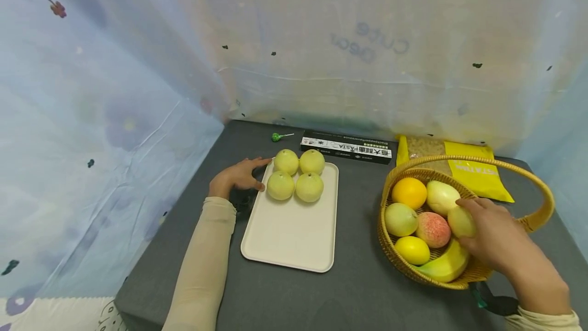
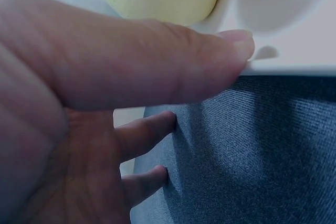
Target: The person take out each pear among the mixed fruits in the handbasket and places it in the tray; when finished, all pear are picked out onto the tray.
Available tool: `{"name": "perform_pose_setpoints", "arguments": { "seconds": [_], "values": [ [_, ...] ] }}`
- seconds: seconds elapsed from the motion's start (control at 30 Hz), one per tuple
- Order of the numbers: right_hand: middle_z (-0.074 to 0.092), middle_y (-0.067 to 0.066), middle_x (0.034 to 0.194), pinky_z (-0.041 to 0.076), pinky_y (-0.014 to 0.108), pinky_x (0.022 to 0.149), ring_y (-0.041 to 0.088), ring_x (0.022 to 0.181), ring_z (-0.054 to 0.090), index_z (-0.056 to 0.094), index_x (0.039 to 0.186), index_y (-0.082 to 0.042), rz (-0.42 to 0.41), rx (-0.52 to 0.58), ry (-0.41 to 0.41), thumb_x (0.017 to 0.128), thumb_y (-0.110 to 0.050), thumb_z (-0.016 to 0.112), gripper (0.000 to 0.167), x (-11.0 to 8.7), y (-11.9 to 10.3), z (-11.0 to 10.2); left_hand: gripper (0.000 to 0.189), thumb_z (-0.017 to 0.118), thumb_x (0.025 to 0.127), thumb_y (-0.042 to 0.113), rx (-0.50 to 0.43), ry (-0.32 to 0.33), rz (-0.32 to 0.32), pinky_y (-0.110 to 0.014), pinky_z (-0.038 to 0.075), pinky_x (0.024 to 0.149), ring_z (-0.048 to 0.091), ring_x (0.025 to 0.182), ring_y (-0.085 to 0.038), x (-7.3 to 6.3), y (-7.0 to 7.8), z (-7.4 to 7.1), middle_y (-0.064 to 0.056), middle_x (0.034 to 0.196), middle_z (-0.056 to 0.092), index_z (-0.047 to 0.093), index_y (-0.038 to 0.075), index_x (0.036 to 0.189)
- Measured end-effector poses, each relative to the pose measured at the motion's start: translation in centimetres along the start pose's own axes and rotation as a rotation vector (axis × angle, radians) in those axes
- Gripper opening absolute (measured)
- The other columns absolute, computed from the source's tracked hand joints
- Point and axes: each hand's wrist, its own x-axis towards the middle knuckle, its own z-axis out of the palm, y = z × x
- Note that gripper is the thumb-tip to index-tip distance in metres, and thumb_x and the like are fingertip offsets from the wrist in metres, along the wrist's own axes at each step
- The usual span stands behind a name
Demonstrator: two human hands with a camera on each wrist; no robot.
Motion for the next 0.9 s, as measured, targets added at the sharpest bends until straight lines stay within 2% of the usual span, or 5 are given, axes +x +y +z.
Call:
{"name": "perform_pose_setpoints", "arguments": {
  "seconds": [0.1,0.33,0.47,0.67,0.9],
  "values": [
    [0.057,0.045,0.142,0.043,0.082,0.086,0.071,0.117,0.055,0.054,0.147,0.013,0.008,0.006,0.035,0.085,-0.022,0.091,0.081,0.2,-0.2,-0.4,0.093,0.081,0.099,0.025,0.007,0.003,0.0,-0.079,0.014,0.13,0.001,0.168,-0.056,0.1,0.0,0.0,-0.019,0.184,0.012,0.029,0.024,0.176],
    [0.062,0.043,0.134,0.055,0.053,0.071,0.05,0.096,0.067,0.051,0.152,0.013,0.037,0.128,0.083,0.092,-0.03,0.088,0.082,0.3,-0.1,-0.1,0.094,0.082,0.099,0.025,0.006,0.002,0.002,-0.079,0.014,0.13,0.002,0.168,-0.056,0.1,0.1,0.0,-0.019,0.184,0.013,0.029,0.024,0.176],
    [0.058,0.044,0.142,0.054,0.064,0.078,0.059,0.108,0.064,0.053,0.155,0.008,0.051,0.136,0.136,0.094,-0.034,0.089,0.083,0.0,0.1,0.4,0.094,0.082,0.099,0.024,0.007,0.003,0.002,-0.078,0.014,0.13,0.002,0.168,-0.056,0.1,0.0,0.0,-0.019,0.184,0.013,0.029,0.024,0.176],
    [0.052,0.043,0.149,0.051,0.073,0.083,0.063,0.117,0.057,0.047,0.161,0.005,0.028,0.145,0.159,0.087,-0.022,0.095,0.092,-0.2,0.1,1.3,0.093,0.081,0.099,0.024,0.003,0.002,-0.003,-0.079,0.014,0.13,0.001,0.168,-0.056,0.1,-0.1,0.0,-0.019,0.184,0.013,0.029,0.024,0.176],
    [0.056,0.042,0.14,0.057,0.059,0.072,0.054,0.103,0.064,0.042,0.161,0.008,0.069,0.196,0.155,0.086,-0.023,0.096,0.098,-0.4,-0.2,1.1,0.094,0.081,0.098,0.024,0.005,0.006,-0.002,-0.079,0.013,0.13,0.002,0.168,-0.056,0.0,0.0,0.0,-0.019,0.184,0.013,0.029,0.023,0.176]
  ]
}}
